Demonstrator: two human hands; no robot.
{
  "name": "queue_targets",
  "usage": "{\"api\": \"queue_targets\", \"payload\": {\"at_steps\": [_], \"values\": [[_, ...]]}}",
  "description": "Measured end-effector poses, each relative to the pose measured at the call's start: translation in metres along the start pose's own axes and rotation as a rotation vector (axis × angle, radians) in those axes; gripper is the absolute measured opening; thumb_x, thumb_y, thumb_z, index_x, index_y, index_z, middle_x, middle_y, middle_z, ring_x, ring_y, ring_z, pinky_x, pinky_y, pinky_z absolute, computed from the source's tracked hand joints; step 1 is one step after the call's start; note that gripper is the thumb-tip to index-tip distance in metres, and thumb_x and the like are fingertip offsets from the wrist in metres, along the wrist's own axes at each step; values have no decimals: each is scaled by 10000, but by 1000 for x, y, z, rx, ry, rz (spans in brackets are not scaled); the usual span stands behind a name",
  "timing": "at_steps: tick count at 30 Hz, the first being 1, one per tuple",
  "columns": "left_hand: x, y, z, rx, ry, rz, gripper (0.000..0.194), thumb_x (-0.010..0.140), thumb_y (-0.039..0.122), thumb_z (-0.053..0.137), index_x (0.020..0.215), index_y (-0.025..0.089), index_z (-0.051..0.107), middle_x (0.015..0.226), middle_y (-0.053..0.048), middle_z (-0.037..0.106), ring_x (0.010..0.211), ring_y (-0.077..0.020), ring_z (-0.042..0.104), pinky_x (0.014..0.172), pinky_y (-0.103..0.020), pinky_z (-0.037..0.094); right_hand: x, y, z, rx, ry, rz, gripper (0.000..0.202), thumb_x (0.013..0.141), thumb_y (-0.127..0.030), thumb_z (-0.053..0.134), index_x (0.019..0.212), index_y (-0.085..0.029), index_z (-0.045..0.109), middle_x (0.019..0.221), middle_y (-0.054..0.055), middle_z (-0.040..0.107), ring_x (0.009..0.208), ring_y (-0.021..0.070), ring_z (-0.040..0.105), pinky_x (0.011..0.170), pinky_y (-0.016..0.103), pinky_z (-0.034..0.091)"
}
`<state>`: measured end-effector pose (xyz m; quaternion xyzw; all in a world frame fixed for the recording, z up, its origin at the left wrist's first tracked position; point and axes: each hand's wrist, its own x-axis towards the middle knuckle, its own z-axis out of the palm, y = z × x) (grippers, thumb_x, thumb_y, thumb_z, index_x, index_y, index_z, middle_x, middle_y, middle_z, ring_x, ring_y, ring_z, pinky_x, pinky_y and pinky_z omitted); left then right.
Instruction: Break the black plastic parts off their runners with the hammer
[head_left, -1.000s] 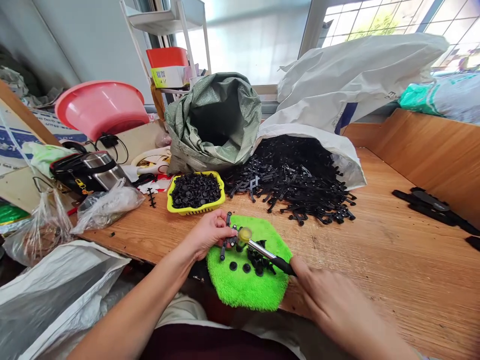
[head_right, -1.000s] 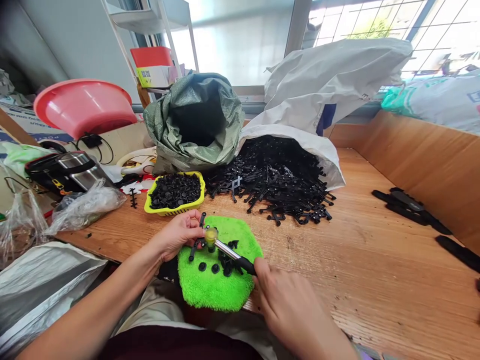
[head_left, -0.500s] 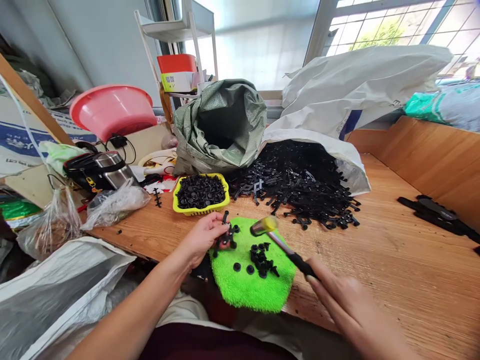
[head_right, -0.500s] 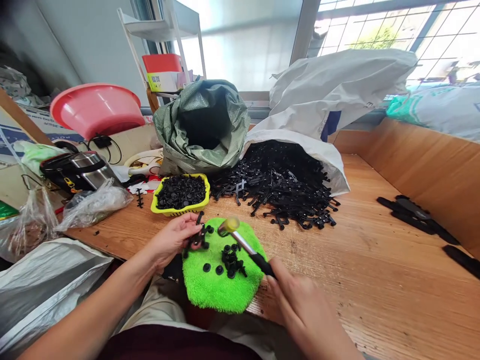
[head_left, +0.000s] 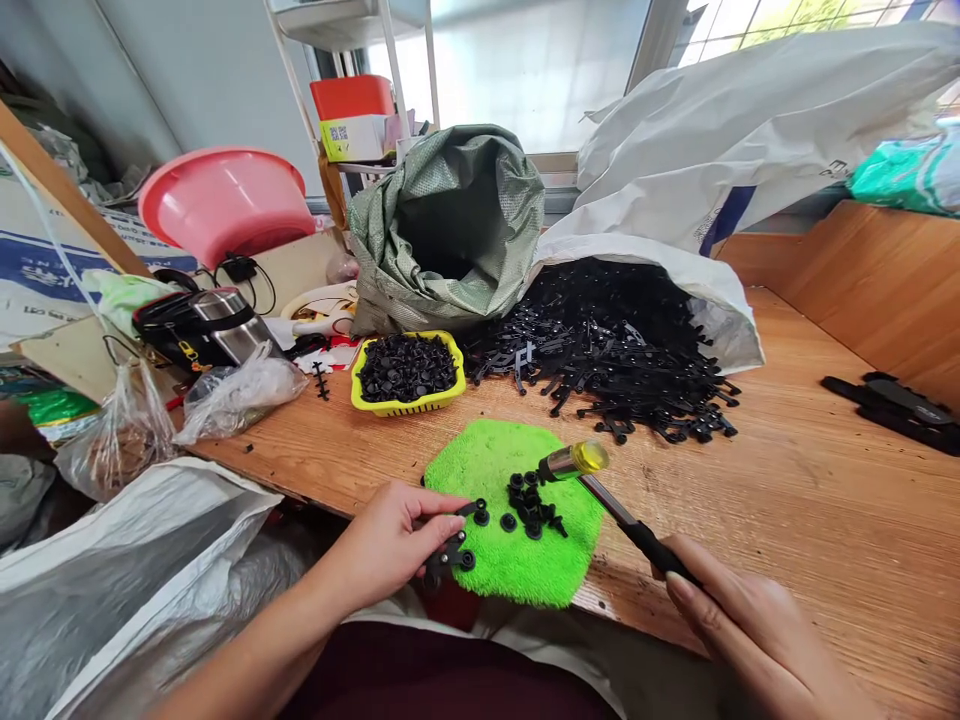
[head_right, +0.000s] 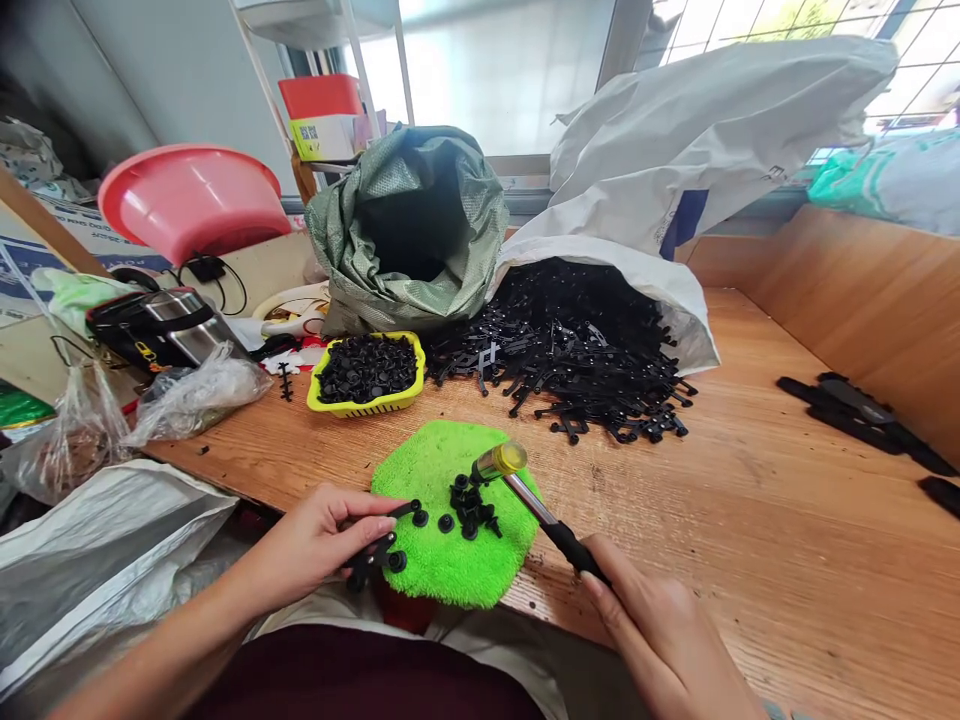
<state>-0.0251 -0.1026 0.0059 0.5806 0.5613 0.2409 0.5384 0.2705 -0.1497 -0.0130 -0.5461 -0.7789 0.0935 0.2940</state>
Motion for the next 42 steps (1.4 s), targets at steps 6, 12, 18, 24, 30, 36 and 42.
{"api": "queue_targets", "payload": {"at_steps": [6,12,18,24,30,36,42], "values": [[1,0,-1,85,-5,23,396,771,359,517,1058,138,677,513,27,475,405,-64,344,384,-176,304,1,8,-1,49,-55,4,271,872,-387,348,996,-274,560,646,39,645,579,249,601,493,306,432],[2,-1,-4,254,5,138,351,799,360,490,1017,182,699,572,1,607,477,-96,411,459,-191,326,6,4,0,30,-84,-2,253,886,-388,334,894,-277,560,590,21,623,534,232,591,459,287,417],[-2,7,-6,434,7,196,356,832,341,438,1055,205,680,825,-42,720,647,-164,570,599,-223,396,13,-7,-6,49,-95,-26,327,906,-452,262,917,-279,540,571,13,599,520,231,585,452,299,407],[-4,19,-6,579,22,228,336,836,313,424,1000,224,704,698,-38,698,562,-152,550,531,-217,328,29,-28,-3,-83,-175,-151,289,930,-309,239,861,-251,513,542,13,591,457,207,568,432,291,374],[-1,19,-9,533,21,273,265,792,285,476,790,224,733,606,-31,667,520,-145,531,522,-218,318,34,-28,2,-194,-187,-237,281,918,-272,261,816,-257,522,548,18,608,458,211,571,422,292,347],[0,20,-11,546,39,274,223,769,284,506,740,237,722,580,-34,652,519,-150,536,526,-222,316,30,-28,5,-235,-254,-256,254,924,-279,269,807,-253,493,502,0,576,407,216,543,391,305,303],[0,27,-10,591,59,269,208,753,280,522,675,234,709,556,-37,631,540,-165,554,539,-232,320,29,-32,1,-169,-216,-220,277,936,-288,239,860,-248,503,543,15,614,444,206,574,414,291,328]]}}
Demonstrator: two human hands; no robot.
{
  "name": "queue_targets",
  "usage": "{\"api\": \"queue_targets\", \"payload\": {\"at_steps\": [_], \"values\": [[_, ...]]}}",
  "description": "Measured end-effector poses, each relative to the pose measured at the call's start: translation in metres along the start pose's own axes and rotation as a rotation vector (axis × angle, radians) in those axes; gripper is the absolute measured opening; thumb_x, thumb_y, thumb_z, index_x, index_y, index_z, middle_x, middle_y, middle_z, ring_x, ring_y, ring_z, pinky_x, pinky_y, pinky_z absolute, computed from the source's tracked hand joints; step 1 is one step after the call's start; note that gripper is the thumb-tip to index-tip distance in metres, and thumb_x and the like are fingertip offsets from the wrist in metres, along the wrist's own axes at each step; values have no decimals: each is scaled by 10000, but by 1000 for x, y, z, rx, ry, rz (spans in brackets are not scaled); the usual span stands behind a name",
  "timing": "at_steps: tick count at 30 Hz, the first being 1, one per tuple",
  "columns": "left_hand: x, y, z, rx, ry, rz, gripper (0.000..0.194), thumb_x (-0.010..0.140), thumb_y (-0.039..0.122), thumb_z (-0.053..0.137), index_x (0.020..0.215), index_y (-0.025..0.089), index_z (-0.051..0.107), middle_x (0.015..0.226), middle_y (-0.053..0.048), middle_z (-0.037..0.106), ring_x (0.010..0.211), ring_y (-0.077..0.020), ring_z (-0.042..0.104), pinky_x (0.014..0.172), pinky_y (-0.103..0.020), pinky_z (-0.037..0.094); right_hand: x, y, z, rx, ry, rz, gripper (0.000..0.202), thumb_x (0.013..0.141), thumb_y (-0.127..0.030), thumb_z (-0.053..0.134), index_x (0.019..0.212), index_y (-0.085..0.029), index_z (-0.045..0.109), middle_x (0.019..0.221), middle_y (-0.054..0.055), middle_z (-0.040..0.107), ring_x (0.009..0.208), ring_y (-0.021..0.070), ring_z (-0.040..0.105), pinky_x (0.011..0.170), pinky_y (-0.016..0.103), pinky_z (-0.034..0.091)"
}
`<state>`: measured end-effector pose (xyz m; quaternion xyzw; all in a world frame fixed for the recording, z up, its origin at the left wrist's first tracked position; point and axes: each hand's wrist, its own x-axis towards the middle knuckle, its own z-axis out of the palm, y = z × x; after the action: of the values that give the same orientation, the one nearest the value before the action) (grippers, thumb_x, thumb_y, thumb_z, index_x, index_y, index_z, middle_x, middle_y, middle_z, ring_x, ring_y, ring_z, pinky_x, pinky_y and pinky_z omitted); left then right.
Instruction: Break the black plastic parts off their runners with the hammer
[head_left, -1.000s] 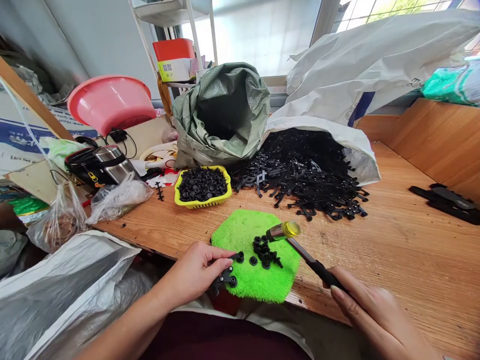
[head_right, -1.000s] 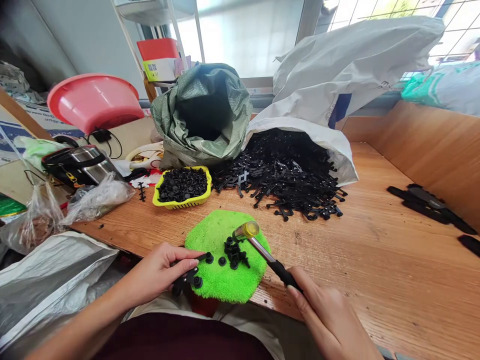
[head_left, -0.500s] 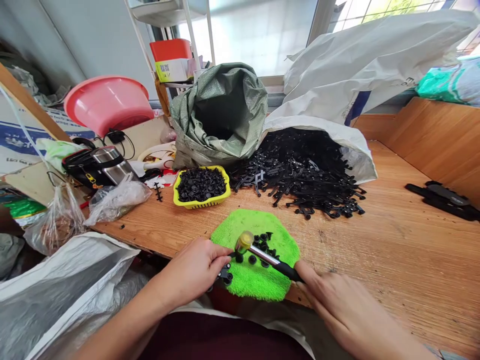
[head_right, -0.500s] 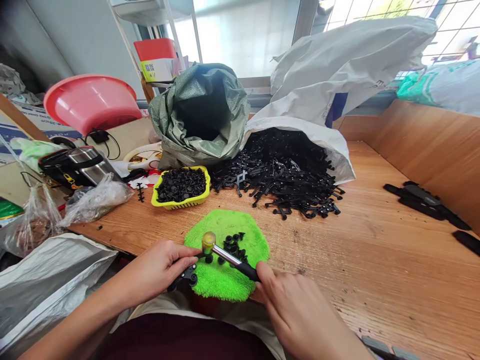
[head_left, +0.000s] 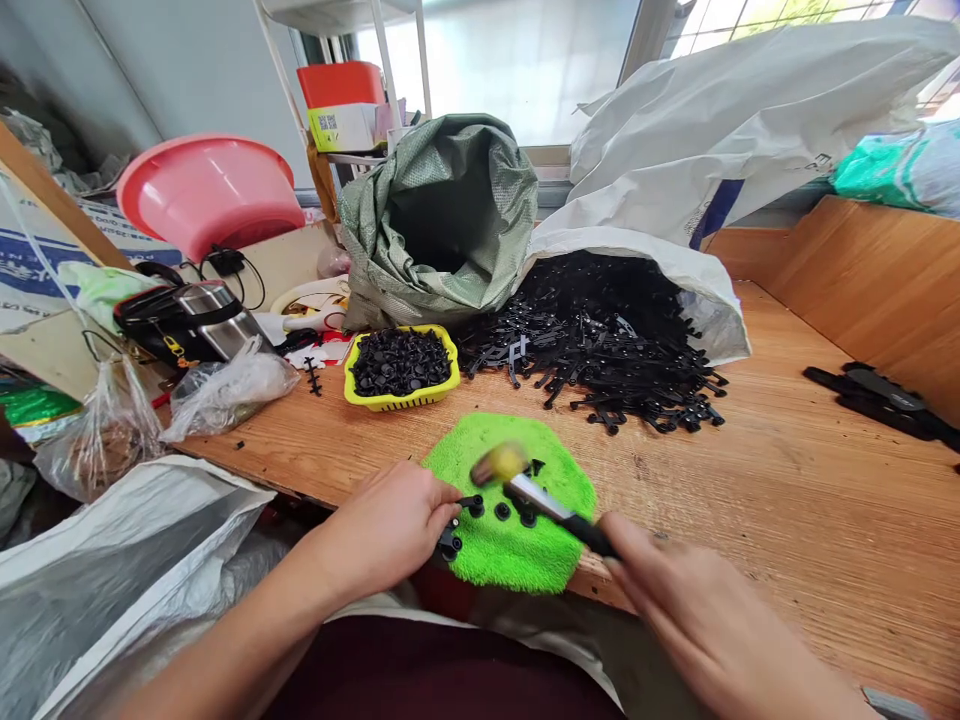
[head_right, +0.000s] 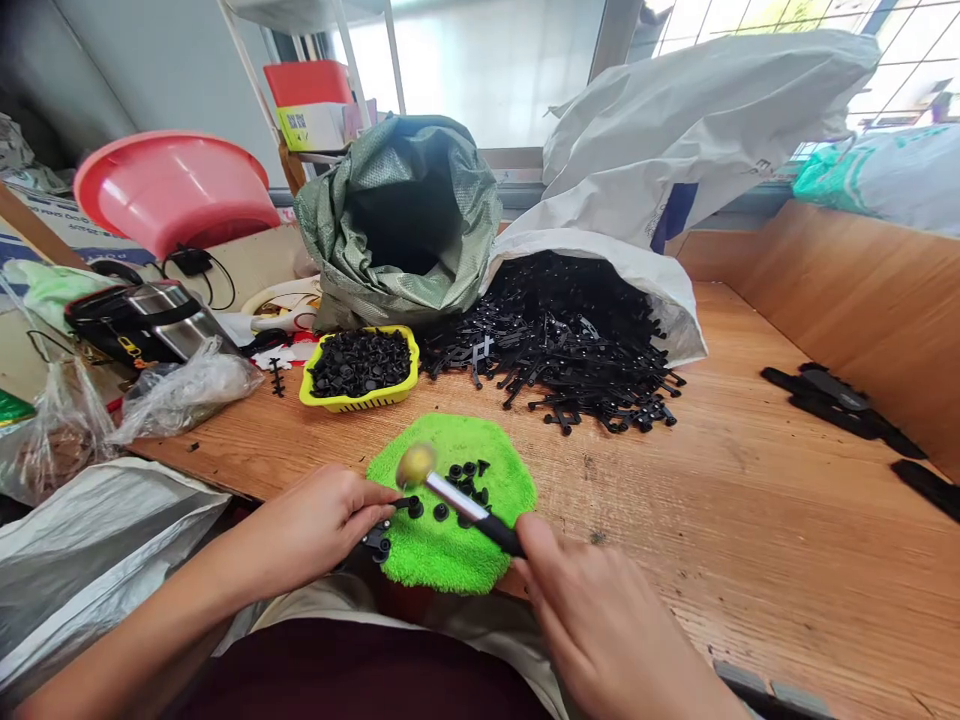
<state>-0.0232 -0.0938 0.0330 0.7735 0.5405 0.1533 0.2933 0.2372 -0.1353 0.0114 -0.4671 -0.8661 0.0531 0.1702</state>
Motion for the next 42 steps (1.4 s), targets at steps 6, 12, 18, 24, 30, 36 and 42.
{"api": "queue_targets", "payload": {"at_steps": [6,12,18,24,30,36,42], "values": [[0,-3,-1,1,-19,10,218,761,291,516,662,239,704,548,-23,628,534,-158,549,540,-228,322,-1,1,11,-116,-37,-21,278,928,-253,247,810,-233,498,541,19,599,448,217,571,415,297,322],[2,-10,2,-107,-55,18,232,770,308,517,707,208,716,599,-22,653,547,-141,525,549,-220,334,-7,8,7,124,-2,96,257,919,-327,316,858,-236,548,636,36,617,579,218,591,515,299,406],[1,-28,0,-890,135,-273,330,733,275,599,1053,209,642,808,-10,671,596,-89,526,546,-172,390,-24,30,6,1081,232,463,232,886,-410,388,847,-227,524,582,-23,468,444,136,428,411,256,335],[15,-18,8,-1201,206,-244,277,610,146,733,880,124,675,819,-48,668,737,-101,594,697,-166,467,-28,39,32,1679,392,613,163,815,-374,499,826,-221,554,567,-29,439,417,109,397,412,243,311],[31,-2,26,-1286,258,-298,172,615,113,720,753,117,617,742,-16,648,560,-59,582,495,-123,472,-28,42,39,1803,454,638,132,756,-330,597,848,-236,586,569,-29,455,432,98,419,419,224,332],[36,3,38,-1246,193,-405,62,743,74,584,784,105,549,661,-53,658,433,-47,562,458,-133,499,-28,39,40,1810,421,606,134,754,-334,616,830,-223,615,563,-16,485,430,99,443,414,220,339],[35,7,42,-1252,178,-409,114,747,47,577,841,105,547,674,-62,670,456,-57,588,476,-132,517,-29,41,43,1790,402,562,112,778,-324,597,838,-230,607,571,-23,488,437,97,452,421,219,341]]}}
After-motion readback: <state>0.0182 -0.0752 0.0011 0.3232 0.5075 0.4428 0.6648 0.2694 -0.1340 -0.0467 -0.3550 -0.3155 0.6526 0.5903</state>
